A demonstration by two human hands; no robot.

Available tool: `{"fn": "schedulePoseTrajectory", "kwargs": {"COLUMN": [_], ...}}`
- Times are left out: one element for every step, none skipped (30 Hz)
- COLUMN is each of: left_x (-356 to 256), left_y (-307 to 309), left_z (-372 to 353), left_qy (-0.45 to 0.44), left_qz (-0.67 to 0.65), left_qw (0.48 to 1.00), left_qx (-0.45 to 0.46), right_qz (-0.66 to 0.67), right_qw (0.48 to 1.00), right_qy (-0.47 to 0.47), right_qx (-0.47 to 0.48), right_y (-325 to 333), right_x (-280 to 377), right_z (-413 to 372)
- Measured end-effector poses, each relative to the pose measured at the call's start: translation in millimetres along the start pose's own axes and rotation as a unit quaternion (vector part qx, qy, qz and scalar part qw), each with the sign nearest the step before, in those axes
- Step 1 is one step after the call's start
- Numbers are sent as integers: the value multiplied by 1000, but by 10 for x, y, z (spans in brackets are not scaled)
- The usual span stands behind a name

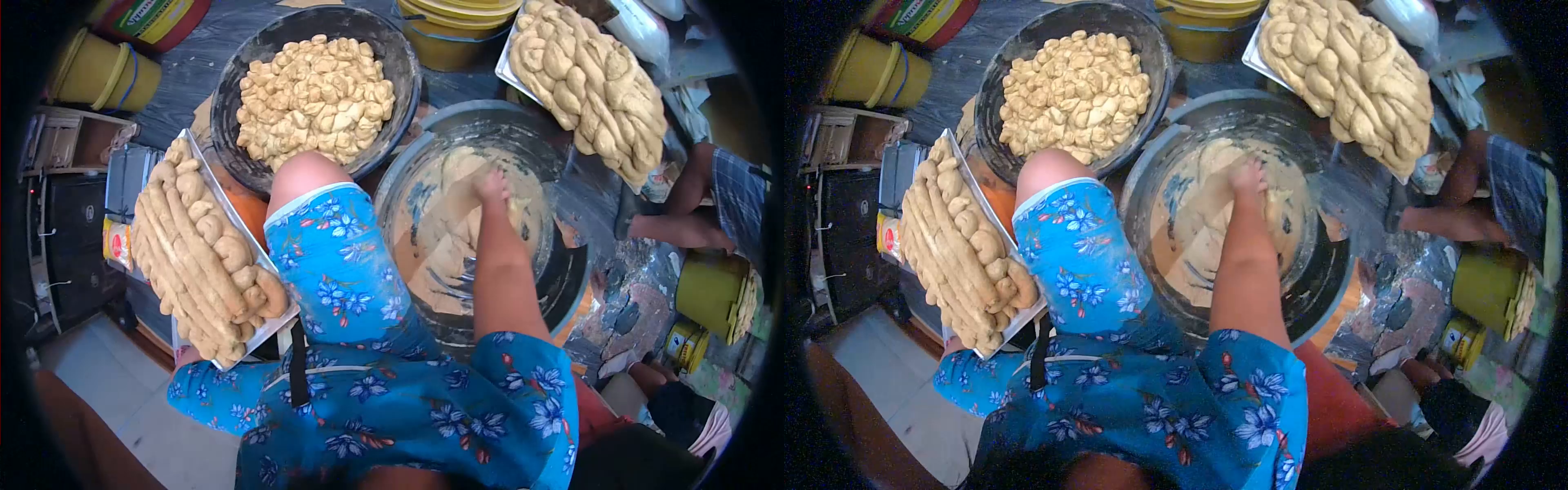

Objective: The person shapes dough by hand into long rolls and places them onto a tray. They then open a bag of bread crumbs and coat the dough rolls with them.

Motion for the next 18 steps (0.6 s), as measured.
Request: {"fn": "schedulePoseTrajectory", "kwargs": {"left_x": [2, -7, 1, 1, 15, 29, 39, 40, 41, 35, 34, 38, 52, 67, 75, 76, 81, 77], "left_y": [-1, -7, -24, -35, -49, -53, -63, -72, -65, -56, -65, -78, -81, -79, -96, -97, -76, -71], "left_z": [16, 46, 80, 92, 115, 130, 128, 133, 145, 166, 185, 191, 199, 212, 212, 209, 207, 214], "left_qy": [4, 5, 5, 6, 7, 8, 9, 9, 11, 11, 10, 9, 10, 8, 10, 8, 10, 10], "left_qz": [0, 2, 1, 0, 0, -2, -1, -4, -3, -3, -4, -5, -6, -8, -10, -12, -10, -13], "left_qw": [1000, 1000, 1000, 1000, 1000, 1000, 1000, 1000, 1000, 1000, 1000, 1000, 1000, 1000, 1000, 1000, 1000, 1000], "left_qx": [7, 9, 9, 13, 16, 12, 12, 15, 19, 22, 21, 23, 25, 22, 18, 18, 21, 21], "right_qz": [13, 25, 36, 5, -30, -61, -64, -66, -63, -40, 16, 69, 117, 73, 102, 135, 144, 149], "right_qw": [1000, 999, 998, 999, 998, 997, 998, 998, 998, 994, 991, 982, 970, 938, 941, 944, 942, 939], "right_qy": [-5, -9, -13, -14, -16, -13, -5, -1, 2, 56, 99, 140, 180, 276, 277, 273, 283, 293], "right_qx": [23, 39, 42, 43, 45, 39, 4, -18, -31, -82, -93, -103, -110, -196, -165, -123, -109, -98], "right_y": [-109, -133, -52, -68, -89, -36, 46, 60, 30, 240, 136, -59, -259, -353, -316, -365, -303, -135], "right_x": [40, 73, 90, 68, 43, 110, 162, 187, 241, 356, 316, 191, 16, -112, -191, -267, -296, -337], "right_z": [-7, 43, 185, 217, 188, 263, 337, 214, -21, -349, -290, -191, -148, -235, -299, -497, -777, -1031]}}
Point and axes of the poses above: each hand's wrist, its own z-axis towards the middle knuckle, its own y-axis out of the back of the hand, x = y × z, the point moved 2 cm from there along z, towards the middle knuckle, and after that the axes turned 2 degrees about -y, right-handed, at the moved point
